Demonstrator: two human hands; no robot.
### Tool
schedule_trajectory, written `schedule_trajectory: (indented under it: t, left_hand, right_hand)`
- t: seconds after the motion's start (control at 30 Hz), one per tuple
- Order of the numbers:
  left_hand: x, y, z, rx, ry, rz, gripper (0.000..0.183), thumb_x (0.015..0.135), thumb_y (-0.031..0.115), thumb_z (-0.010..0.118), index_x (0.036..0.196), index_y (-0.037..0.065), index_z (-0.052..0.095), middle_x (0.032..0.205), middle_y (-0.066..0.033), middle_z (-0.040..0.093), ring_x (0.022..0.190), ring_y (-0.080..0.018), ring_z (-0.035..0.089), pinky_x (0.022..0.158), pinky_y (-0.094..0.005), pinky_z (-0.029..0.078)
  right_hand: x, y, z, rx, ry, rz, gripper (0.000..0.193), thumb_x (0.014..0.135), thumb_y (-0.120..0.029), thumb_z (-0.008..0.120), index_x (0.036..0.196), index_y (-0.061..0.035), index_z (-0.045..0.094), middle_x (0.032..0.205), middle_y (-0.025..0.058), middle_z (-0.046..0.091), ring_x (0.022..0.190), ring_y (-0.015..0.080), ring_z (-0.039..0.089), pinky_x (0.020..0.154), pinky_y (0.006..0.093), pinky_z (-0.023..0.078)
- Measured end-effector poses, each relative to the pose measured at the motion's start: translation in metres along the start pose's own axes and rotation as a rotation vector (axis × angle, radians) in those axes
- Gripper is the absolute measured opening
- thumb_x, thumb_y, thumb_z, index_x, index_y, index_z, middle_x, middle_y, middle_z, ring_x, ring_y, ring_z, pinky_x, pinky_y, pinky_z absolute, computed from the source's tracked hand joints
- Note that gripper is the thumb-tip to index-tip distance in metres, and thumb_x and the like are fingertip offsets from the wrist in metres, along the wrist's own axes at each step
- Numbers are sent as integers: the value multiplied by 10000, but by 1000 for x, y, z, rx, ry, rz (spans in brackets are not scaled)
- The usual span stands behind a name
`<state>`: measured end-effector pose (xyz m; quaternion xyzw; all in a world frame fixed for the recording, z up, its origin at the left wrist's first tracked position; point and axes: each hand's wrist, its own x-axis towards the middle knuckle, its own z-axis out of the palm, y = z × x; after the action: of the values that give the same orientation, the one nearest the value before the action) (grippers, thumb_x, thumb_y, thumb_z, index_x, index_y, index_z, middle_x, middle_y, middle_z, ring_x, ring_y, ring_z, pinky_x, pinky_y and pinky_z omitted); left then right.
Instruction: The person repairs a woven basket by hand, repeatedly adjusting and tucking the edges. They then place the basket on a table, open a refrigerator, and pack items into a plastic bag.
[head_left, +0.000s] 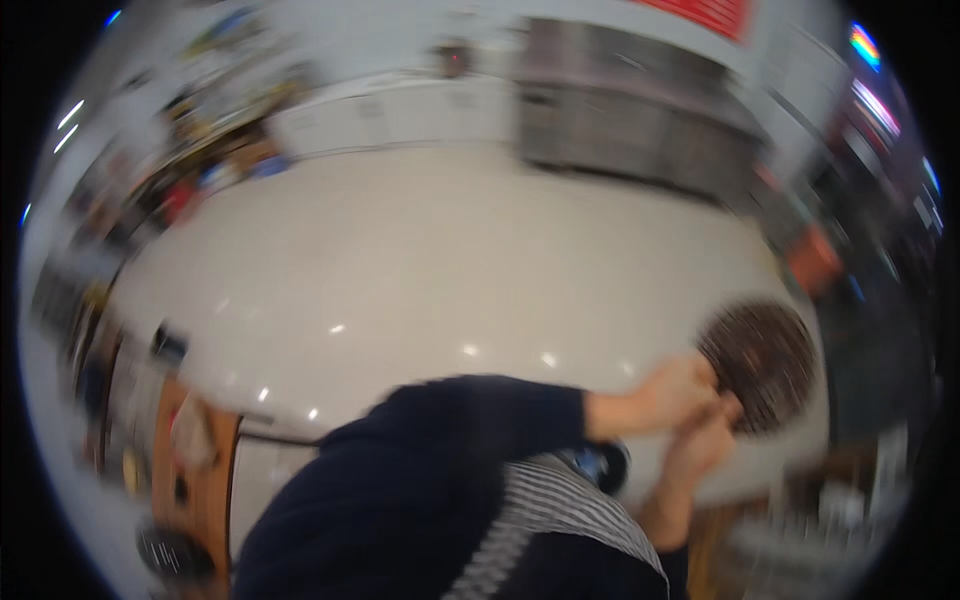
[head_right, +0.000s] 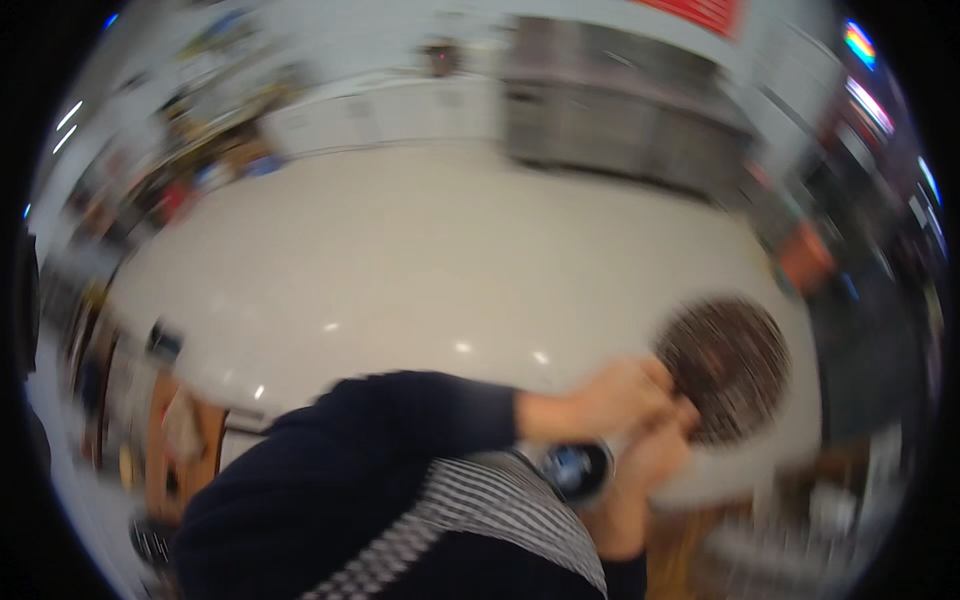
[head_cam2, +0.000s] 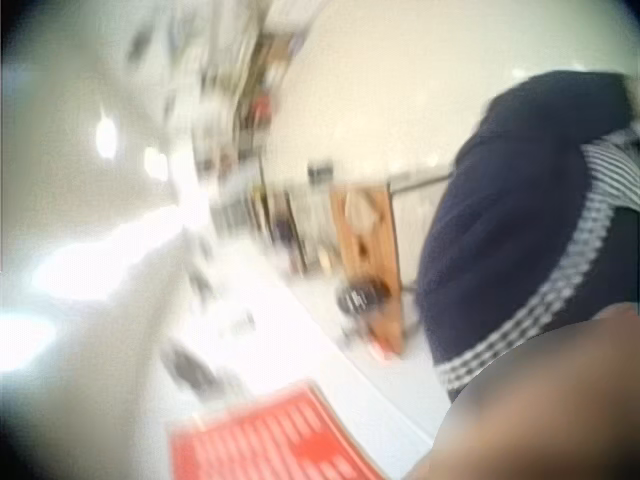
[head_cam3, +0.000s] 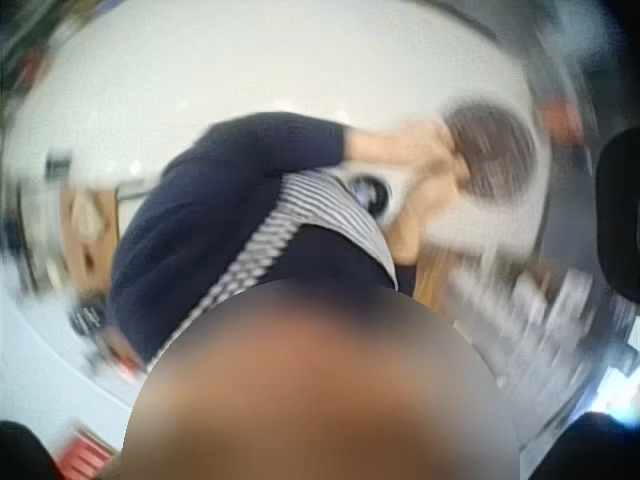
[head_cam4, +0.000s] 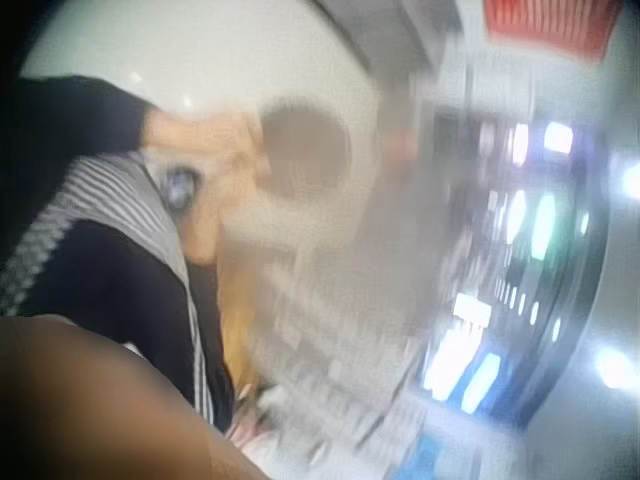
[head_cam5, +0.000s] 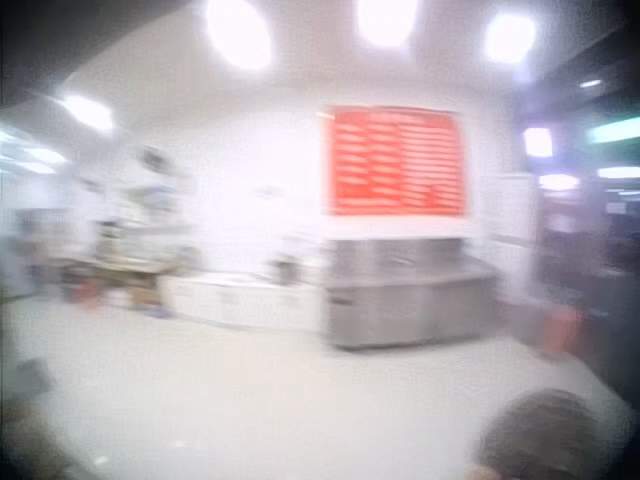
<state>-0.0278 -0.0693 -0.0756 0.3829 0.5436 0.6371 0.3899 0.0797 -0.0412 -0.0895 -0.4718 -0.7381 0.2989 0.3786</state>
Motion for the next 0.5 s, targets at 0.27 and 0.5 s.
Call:
schedule_trajectory:
  t: [0.27, 0.5]
  left_hand:
    - [-2, 23, -16, 50, -76, -178, 137, 915, 124, 652, 975, 2, 660, 800, 31, 629, 693, -40, 520, 633, -200, 442]
    - [6, 31, -23, 550, -204, 72, 211, 903, 190, 659, 1001, 5, 646, 762, -82, 665, 653, -109, 615, 581, -251, 487]
  right_hand:
    - [3, -11, 10, 1368, 54, 112, 341, 1041, -180, 495, 1264, 77, 522, 1261, 108, 573, 1130, 186, 548, 991, 319, 442]
    - [-6, -17, 11, 605, 277, 171, 354, 1031, -271, 520, 1047, 56, 656, 1068, 104, 676, 977, 149, 609, 846, 288, 486]
